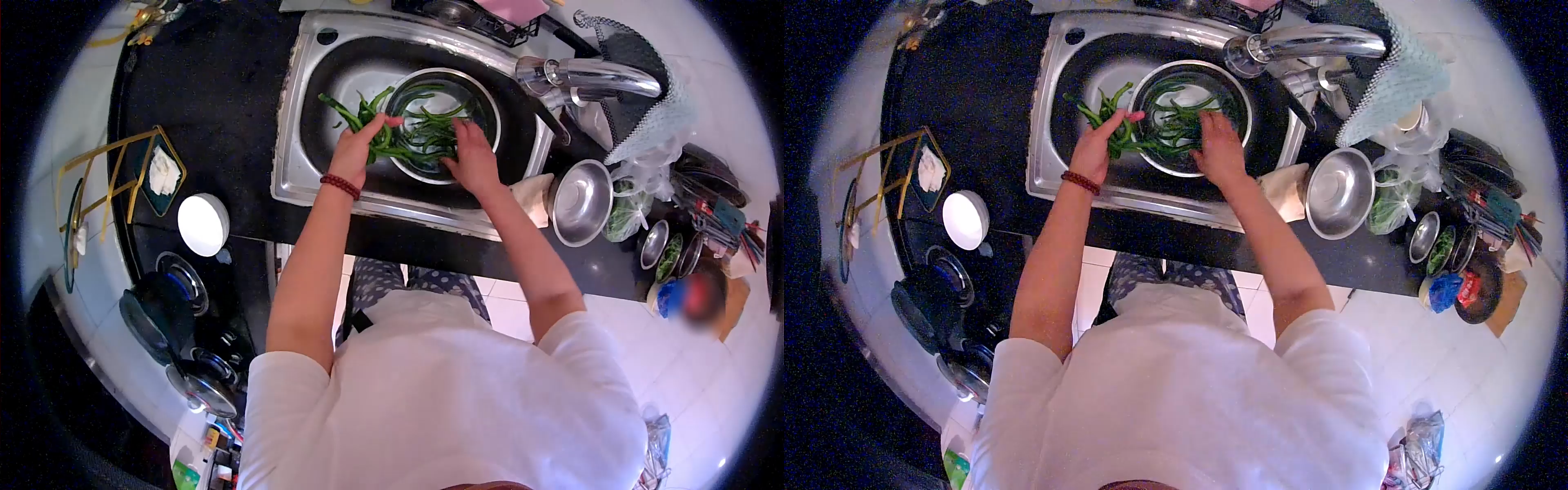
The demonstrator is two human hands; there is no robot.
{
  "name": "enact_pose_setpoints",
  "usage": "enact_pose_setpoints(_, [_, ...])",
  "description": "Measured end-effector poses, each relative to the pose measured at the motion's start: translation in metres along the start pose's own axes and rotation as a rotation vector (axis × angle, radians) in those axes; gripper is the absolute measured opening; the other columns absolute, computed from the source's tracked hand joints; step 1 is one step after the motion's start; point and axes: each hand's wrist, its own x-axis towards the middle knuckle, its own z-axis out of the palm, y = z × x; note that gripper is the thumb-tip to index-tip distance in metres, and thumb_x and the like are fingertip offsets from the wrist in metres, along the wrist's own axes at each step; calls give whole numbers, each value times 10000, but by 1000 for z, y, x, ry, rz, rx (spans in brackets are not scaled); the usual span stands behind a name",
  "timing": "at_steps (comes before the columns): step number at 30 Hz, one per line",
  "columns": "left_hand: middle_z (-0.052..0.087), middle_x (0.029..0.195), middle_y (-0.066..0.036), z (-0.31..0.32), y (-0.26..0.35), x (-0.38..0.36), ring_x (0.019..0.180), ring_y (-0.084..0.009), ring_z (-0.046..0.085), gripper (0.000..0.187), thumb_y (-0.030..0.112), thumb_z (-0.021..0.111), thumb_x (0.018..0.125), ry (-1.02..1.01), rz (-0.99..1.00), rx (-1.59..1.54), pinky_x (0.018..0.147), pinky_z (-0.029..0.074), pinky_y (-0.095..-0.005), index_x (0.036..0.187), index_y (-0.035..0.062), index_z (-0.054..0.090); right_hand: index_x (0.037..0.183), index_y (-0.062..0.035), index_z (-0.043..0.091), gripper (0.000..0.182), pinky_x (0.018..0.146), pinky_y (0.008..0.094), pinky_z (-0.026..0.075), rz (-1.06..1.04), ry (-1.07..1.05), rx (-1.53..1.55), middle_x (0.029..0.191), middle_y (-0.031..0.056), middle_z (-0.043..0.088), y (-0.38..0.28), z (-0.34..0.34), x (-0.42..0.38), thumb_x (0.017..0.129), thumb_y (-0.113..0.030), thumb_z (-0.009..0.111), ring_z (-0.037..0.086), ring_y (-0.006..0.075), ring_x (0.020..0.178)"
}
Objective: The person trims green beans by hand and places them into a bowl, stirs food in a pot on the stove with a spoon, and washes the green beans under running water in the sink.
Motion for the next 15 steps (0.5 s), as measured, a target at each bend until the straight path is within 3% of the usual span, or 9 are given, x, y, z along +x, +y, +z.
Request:
enact_pose_setpoints(2, [700,972,-74,-8,-3,-2,863,-118,594,280,255,579,919,47,-11,85,817,461,-280,989,0,671,1396,-26,292,918,1049,451,322,-218,-42,-215,1322,195,418,8,14,13,655,-225,796,382,357,1275])
enact_pose_setpoints(5, [704,914,-85,-12,-7,-11,827,-122,610,253,227,591,906,103,-26,97,775,489,-279,955,-9,667,1378,-13,331,801,1054,467,308,-183,-110,-260,1306,200,436,10,43,39,713,-205,736,391,343,1274])
enact_pose_setpoints(6, [703,913,-88,-11,-9,-15,818,-122,612,247,224,595,903,115,-43,83,761,493,-276,943,-8,668,1284,4,423,570,977,468,404,-211,-69,-378,1191,225,534,26,75,48,778,-151,636,510,344,1172])
enact_pose_setpoints(9, [695,888,-90,-13,-17,-22,786,-129,619,235,213,608,895,128,-59,36,728,502,-270,949,-10,659,1146,5,486,363,832,471,498,36,-371,-139,1022,238,615,29,83,67,801,-91,549,622,357,986])
enact_pose_setpoints(10, [693,884,-87,-15,-19,-24,787,-133,621,238,212,609,894,123,-52,18,729,503,-273,962,-12,654,1039,2,502,279,722,475,529,-36,-219,-124,926,243,644,30,81,64,802,-125,576,650,380,867])
enact_pose_setpoints(13, [680,853,-74,-15,-22,-25,782,-143,627,218,197,612,889,131,-23,-24,724,504,-280,945,-10,649,1030,7,513,302,738,479,524,131,-389,-67,922,243,648,21,52,62,809,-177,606,645,377,891])
enact_pose_setpoints(14, [678,846,-73,-15,-25,-22,778,-145,627,207,193,613,887,125,-16,-44,724,503,-281,927,-6,652,1003,11,536,373,723,484,523,126,-355,-62,891,235,655,27,52,59,841,-316,616,651,376,857])
enact_pose_setpoints(15, [676,839,-71,-13,-25,-20,774,-147,626,197,190,615,886,119,-8,-63,724,502,-282,909,-1,654,994,10,548,406,720,484,523,136,-349,-62,885,235,656,24,44,58,852,-368,594,653,374,852])
